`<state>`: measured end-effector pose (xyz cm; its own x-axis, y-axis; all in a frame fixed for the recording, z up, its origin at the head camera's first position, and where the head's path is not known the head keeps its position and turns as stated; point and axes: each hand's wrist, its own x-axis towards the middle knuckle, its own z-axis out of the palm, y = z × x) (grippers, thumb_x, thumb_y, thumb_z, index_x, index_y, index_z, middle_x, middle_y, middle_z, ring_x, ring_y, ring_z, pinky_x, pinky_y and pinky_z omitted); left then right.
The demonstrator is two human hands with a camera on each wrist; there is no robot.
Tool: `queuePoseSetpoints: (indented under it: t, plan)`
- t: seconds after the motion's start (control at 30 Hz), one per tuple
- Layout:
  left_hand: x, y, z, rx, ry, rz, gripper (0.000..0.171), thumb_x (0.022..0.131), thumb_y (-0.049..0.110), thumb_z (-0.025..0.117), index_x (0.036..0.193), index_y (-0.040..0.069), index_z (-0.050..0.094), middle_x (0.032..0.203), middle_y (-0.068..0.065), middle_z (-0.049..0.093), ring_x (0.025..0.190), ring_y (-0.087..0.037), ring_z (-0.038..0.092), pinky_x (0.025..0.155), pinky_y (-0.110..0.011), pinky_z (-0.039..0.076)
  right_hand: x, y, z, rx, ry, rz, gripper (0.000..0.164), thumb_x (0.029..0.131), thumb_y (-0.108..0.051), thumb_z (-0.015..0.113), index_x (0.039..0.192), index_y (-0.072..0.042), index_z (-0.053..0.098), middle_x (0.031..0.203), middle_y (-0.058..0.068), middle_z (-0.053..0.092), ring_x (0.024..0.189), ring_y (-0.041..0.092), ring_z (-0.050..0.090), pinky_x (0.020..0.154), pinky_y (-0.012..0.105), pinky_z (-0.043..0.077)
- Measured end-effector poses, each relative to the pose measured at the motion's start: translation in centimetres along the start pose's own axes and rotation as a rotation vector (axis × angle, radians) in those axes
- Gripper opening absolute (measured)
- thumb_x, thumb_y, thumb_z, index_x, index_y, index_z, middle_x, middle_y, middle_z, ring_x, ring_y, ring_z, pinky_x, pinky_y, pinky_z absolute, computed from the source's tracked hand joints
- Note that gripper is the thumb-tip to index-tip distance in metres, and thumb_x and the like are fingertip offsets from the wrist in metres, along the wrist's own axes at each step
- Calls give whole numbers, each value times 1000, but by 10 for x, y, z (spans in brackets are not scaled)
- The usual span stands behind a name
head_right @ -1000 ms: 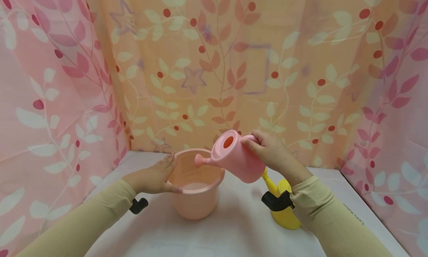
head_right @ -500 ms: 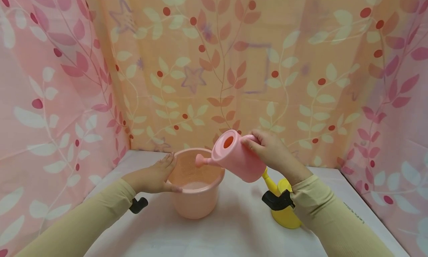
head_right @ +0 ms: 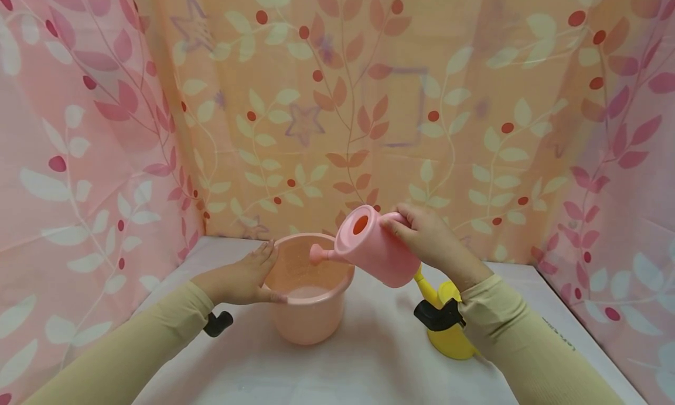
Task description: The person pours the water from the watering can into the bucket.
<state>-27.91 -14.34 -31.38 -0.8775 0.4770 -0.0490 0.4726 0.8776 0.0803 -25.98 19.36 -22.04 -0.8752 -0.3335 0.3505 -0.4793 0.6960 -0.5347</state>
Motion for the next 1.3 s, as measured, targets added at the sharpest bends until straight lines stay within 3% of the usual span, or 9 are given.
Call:
queuePoseSetpoints:
  t: [1.3]
  plan:
    - [0, 1, 1, 12, -1, 18, 117, 61, 82, 31, 136, -5, 9, 142, -21, 2, 130, -28, -1, 103, -44, 11, 1, 2, 2, -16, -4, -20, 33, 82, -43, 53, 76, -12, 49, 60, 5, 44, 63, 21, 45, 51, 30, 39]
